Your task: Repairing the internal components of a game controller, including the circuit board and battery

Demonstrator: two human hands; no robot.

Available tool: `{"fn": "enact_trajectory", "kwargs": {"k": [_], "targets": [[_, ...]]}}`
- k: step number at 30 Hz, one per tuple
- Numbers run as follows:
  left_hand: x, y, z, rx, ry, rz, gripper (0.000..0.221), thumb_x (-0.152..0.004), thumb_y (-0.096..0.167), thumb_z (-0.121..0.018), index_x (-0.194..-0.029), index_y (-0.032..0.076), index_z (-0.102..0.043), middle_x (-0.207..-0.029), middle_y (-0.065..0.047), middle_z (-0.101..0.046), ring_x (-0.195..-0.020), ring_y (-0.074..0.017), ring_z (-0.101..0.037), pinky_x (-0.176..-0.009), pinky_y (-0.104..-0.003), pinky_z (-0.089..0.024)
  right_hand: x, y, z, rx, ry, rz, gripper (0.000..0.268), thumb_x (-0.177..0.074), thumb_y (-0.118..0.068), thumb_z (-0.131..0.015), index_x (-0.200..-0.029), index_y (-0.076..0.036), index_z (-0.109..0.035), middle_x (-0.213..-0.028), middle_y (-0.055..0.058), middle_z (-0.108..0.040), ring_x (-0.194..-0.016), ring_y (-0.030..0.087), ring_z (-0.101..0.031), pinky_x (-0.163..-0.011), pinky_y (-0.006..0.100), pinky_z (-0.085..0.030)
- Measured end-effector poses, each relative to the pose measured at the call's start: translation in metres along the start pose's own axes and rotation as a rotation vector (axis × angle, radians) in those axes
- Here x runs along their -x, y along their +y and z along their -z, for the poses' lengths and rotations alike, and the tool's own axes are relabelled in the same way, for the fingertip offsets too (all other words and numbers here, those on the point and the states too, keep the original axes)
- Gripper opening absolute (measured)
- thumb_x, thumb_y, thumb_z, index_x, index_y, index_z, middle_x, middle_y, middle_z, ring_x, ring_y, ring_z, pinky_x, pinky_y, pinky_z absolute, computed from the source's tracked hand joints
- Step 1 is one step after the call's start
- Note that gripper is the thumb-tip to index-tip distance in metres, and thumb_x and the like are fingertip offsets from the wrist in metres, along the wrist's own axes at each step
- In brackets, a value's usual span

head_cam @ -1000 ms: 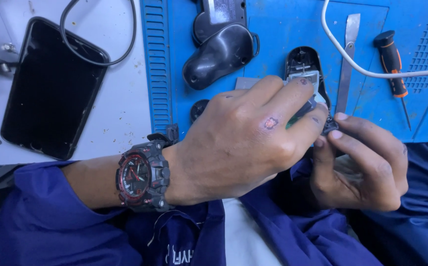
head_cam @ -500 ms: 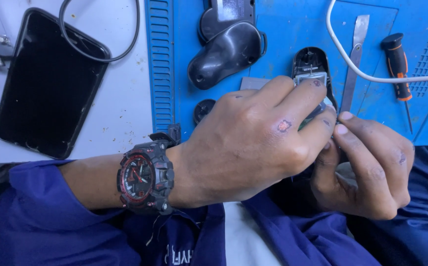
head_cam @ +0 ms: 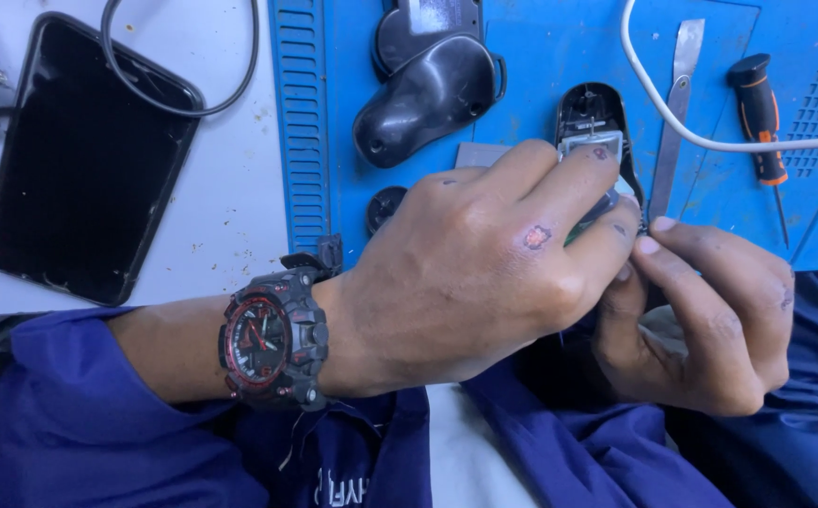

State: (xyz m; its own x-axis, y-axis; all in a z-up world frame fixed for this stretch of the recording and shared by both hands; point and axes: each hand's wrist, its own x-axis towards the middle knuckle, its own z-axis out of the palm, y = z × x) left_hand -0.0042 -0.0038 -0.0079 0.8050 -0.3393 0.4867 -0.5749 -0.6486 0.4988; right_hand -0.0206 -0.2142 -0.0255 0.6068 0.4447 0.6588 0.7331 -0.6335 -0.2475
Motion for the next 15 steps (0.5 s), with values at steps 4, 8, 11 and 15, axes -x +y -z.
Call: {"fn": "enact_trajectory", "kwargs": {"k": [4, 8, 11, 15], "targets": [[0.0001, -0.0013, 0.0011, 0.036, -0.017, 0.0, 0.007, -0.106, 0.006, -0.066, -0.102, 0.007, -0.072, -0.104, -0.009, -0.063, -0.081, -0.0244, -0.059, -0.058, -0.035, -0.047, -0.0007, -0.0007, 0.0046, -0.003, -0.039, -0.002, 0.005, -0.097, 0.009, -0.072, -0.095, 0.013, -0.071, -0.092, 0.031, -0.071, -0.08, 0.042, -0.071, -0.078, 0.048, -0.052], [0.0003, -0.0019, 0.0004, 0.023, 0.007, -0.005, 0.013, -0.106, 0.002, -0.065, -0.095, 0.008, -0.068, -0.1, -0.009, -0.063, -0.078, -0.0232, -0.058, -0.057, -0.034, -0.046, -0.0006, -0.0018, 0.0058, -0.018, -0.05, -0.019, 0.002, -0.096, 0.014, -0.073, -0.096, 0.014, -0.071, -0.094, 0.035, -0.071, -0.082, 0.044, -0.071, -0.079, 0.048, -0.053], [0.0005, -0.002, 0.0008, 0.004, 0.011, -0.007, 0.015, -0.107, 0.004, -0.064, -0.094, 0.009, -0.068, -0.097, -0.007, -0.062, -0.079, -0.0235, -0.058, -0.058, -0.035, -0.045, -0.0035, -0.0025, 0.0059, -0.02, -0.062, -0.033, 0.002, -0.096, 0.016, -0.072, -0.097, 0.015, -0.07, -0.095, 0.036, -0.071, -0.083, 0.044, -0.071, -0.08, 0.049, -0.053], [0.0003, -0.0017, 0.0008, 0.017, -0.002, -0.002, 0.01, -0.107, 0.008, -0.064, -0.099, 0.008, -0.071, -0.105, -0.01, -0.065, -0.081, -0.0245, -0.06, -0.061, -0.035, -0.048, -0.0012, -0.0043, 0.0037, -0.032, -0.024, -0.12, 0.012, -0.098, 0.005, -0.073, -0.099, 0.016, -0.068, -0.095, 0.039, -0.071, -0.084, 0.046, -0.071, -0.08, 0.048, -0.053]]}}
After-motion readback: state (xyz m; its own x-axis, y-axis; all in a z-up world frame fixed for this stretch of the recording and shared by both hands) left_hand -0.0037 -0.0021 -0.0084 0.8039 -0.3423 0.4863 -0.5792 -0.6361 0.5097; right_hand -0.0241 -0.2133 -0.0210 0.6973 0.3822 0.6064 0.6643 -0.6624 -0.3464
